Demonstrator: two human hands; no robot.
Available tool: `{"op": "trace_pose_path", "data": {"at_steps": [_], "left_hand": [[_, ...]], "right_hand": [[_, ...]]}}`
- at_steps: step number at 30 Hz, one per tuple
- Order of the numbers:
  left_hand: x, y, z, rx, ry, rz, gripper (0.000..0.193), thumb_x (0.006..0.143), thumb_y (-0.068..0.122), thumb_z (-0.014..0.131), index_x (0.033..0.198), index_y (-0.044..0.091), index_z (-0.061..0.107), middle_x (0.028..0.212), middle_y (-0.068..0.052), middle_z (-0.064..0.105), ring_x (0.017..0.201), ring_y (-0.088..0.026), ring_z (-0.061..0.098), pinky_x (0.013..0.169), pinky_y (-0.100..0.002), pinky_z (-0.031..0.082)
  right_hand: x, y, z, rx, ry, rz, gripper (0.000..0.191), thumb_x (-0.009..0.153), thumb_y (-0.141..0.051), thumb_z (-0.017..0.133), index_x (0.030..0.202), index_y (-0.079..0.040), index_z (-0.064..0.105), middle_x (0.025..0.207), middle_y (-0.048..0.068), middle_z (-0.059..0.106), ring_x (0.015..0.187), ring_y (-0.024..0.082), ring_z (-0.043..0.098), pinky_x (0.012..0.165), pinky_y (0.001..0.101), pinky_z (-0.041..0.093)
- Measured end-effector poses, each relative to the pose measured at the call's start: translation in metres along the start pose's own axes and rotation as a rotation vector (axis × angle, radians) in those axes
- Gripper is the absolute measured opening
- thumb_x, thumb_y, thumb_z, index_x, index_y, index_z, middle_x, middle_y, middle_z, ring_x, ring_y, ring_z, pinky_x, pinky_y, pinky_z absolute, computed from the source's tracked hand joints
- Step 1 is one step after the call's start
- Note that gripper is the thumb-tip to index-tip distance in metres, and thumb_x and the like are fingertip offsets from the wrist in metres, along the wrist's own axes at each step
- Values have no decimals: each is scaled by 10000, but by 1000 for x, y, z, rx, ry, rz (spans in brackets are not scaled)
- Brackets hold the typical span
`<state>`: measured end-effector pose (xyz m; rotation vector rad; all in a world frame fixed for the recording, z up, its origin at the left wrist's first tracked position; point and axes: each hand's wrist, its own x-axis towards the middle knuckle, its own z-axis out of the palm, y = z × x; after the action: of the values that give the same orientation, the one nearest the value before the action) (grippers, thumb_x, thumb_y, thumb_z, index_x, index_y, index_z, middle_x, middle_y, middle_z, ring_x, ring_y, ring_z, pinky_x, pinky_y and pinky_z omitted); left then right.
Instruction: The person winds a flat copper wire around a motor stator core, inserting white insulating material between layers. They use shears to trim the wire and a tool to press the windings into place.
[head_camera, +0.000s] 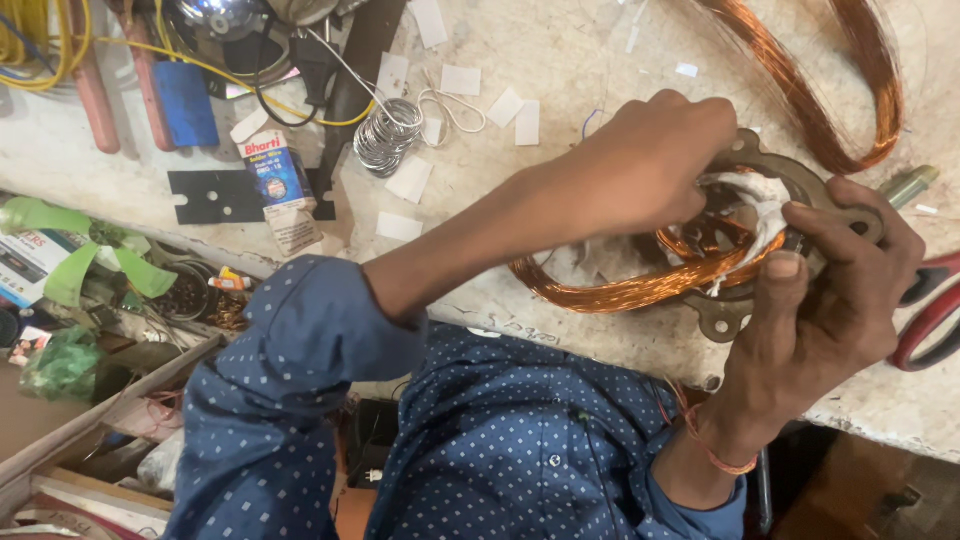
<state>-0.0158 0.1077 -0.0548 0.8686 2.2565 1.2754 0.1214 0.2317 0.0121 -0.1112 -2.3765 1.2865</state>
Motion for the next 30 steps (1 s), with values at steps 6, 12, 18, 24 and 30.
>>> {"op": "trace_pose_path", "data": {"at_steps": [6,12,18,24,30], "left_hand": [[-2,3,-2,-7,16,48,393,764,106,786,1088,7,587,916,-157,679,776,-312,716,653,-416,569],[-14,2,6,135,269,354,292,771,82,735,1010,14,581,911,-133,631,798,-323,637,658,-451,527],[-35,10,9,83,276,244,166,865,33,693,985,-8,585,835,-129,590,739,-306,607,648,-462,490],[-53,48,9,52,308,165,226,903,-42,651,1116,-106,611,908,-201,634,646,-247,628,489,-354,508],[-60,49,13,46,317,228,329,855,30,681,1131,-137,614,989,-250,642,742,-261,662,532,-323,532]], "right_hand": [[0,-2,0,-17,2,10,397,1152,-380,652,1243,7,665,1344,154,528,1307,210,545,1101,326,511],[-4,7,-3,27,7,-33,400,1171,-368,603,1249,23,639,1357,166,564,1332,213,568,1100,315,508],[-15,48,-13,452,111,215,432,1168,-361,597,1334,38,575,1219,139,684,1095,160,689,988,256,584],[-22,64,-28,573,17,345,254,1061,-18,659,1251,146,618,1139,148,694,987,157,688,931,230,559],[-15,61,-29,695,-11,346,420,842,-16,604,1249,90,616,1139,110,699,972,125,693,939,201,559]]}}
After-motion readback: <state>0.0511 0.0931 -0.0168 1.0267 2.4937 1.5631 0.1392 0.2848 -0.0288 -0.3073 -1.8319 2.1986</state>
